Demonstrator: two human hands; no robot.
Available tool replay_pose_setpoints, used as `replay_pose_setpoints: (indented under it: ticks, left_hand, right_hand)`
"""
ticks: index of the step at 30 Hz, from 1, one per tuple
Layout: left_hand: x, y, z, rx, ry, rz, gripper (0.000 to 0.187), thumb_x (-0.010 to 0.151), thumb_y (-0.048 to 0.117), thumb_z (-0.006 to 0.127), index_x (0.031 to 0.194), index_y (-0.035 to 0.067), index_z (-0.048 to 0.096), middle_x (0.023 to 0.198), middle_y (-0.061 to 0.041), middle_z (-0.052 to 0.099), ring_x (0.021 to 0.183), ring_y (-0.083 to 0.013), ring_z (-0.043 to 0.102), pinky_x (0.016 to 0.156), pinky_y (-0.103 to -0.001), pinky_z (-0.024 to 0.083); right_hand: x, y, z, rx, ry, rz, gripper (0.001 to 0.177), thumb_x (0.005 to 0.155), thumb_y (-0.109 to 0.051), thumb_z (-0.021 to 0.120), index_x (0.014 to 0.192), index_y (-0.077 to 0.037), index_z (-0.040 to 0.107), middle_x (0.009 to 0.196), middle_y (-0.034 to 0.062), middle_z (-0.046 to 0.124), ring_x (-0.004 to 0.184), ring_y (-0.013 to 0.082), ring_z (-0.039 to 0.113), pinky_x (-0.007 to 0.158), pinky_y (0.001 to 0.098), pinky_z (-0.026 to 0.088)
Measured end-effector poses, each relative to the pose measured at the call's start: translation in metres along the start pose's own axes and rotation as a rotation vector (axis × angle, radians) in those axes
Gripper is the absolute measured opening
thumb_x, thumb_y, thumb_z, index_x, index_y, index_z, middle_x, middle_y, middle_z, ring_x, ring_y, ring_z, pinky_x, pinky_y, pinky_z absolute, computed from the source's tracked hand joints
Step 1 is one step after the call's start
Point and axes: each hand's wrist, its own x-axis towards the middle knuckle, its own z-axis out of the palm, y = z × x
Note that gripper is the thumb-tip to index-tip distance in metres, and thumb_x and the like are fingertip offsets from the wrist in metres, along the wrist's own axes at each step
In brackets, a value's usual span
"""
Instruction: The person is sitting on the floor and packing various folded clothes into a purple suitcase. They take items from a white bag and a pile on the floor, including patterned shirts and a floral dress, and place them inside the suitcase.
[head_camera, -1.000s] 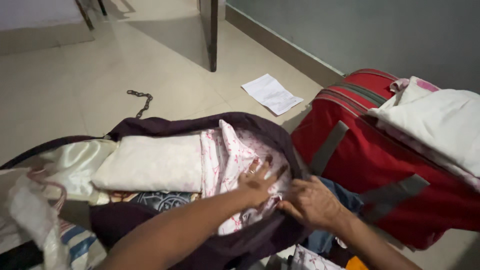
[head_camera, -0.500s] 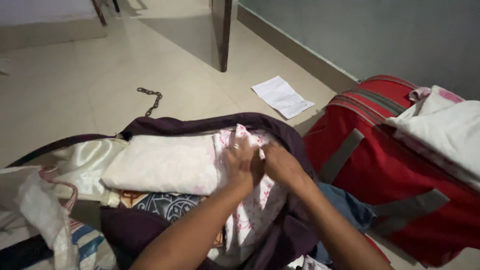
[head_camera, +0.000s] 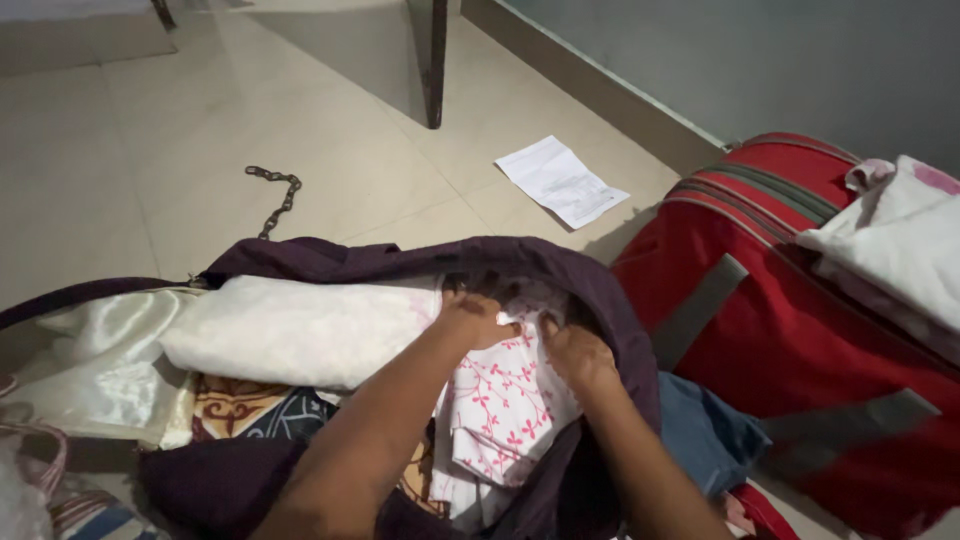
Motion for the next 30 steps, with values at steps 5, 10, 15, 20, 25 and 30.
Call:
replay_pose_setpoints:
  ticks: [5,10,15,20,25,30]
  left_hand:
    - [-0.037,0.006,-0.005,-0.073,0.107,0.013,0.08,0.091,0.071,0.051,0.149,0.017,0.056,0.156,-0.015,0.051,0.151,-0.0361,0.039,0.128,-0.056,0.019]
    - [-0.15,0.047,-0.037,0.077,0.121,0.052,0.081,0.091,0.055,0.058,0.161,0.038,0.02,0.171,-0.012,0.002,0.156,-0.0488,-0.002,0.119,-0.068,0.005]
    - [-0.214,0.092,-0.025,0.041,-0.249,-0.184,0.076,0.1,0.037,0.05,0.165,0.027,0.011,0.17,-0.022,-0.007,0.151,-0.0599,0.002,0.12,-0.068,0.015]
    - [-0.283,0.107,0.068,-0.083,0.538,0.087,0.038,0.103,0.022,0.052,0.132,0.0,0.062,0.143,-0.026,0.06,0.132,-0.0433,0.06,0.115,-0.055,0.045]
    - [-0.341,0.197,0.154,-0.428,0.587,0.395,0.056,0.092,0.019,0.063,0.139,-0.009,0.052,0.147,-0.031,0.051,0.123,-0.0434,0.057,0.105,-0.055,0.043]
    - [-0.323,0.209,0.216,-0.615,0.32,-0.051,0.107,0.066,0.049,0.094,0.14,-0.01,0.044,0.141,-0.033,0.049,0.118,-0.0475,0.055,0.098,-0.05,0.046]
  right_hand:
    - [-0.018,0.002,-0.017,-0.008,-0.071,-0.104,0.064,0.101,-0.054,0.033,0.123,-0.008,0.07,0.11,0.0241,0.075,0.108,0.0372,0.071,0.1,0.0455,0.053]
    - [-0.125,-0.029,-0.039,-0.128,0.321,-0.343,0.084,0.074,-0.043,0.075,0.142,0.0,0.052,0.131,0.0325,0.058,0.115,0.0526,0.055,0.092,0.054,0.046]
    - [-0.254,-0.003,-0.053,0.133,0.449,-0.581,0.049,0.09,-0.024,0.064,0.136,-0.008,0.062,0.134,0.018,0.065,0.126,0.0359,0.059,0.106,0.0444,0.046]
    - [-0.389,0.106,-0.009,0.262,0.533,-0.224,0.042,0.091,-0.023,0.064,0.131,-0.009,0.065,0.134,0.014,0.066,0.126,0.0338,0.059,0.105,0.0446,0.045]
    - [-0.467,0.178,0.054,0.172,0.517,0.257,0.065,0.081,-0.028,0.073,0.138,-0.001,0.056,0.129,0.0285,0.06,0.111,0.0447,0.06,0.092,0.0483,0.048]
    - [-0.487,0.226,0.082,0.962,0.215,0.57,0.053,0.085,-0.027,0.077,0.126,0.005,0.066,0.104,0.0242,0.077,0.089,0.0352,0.073,0.077,0.0422,0.057]
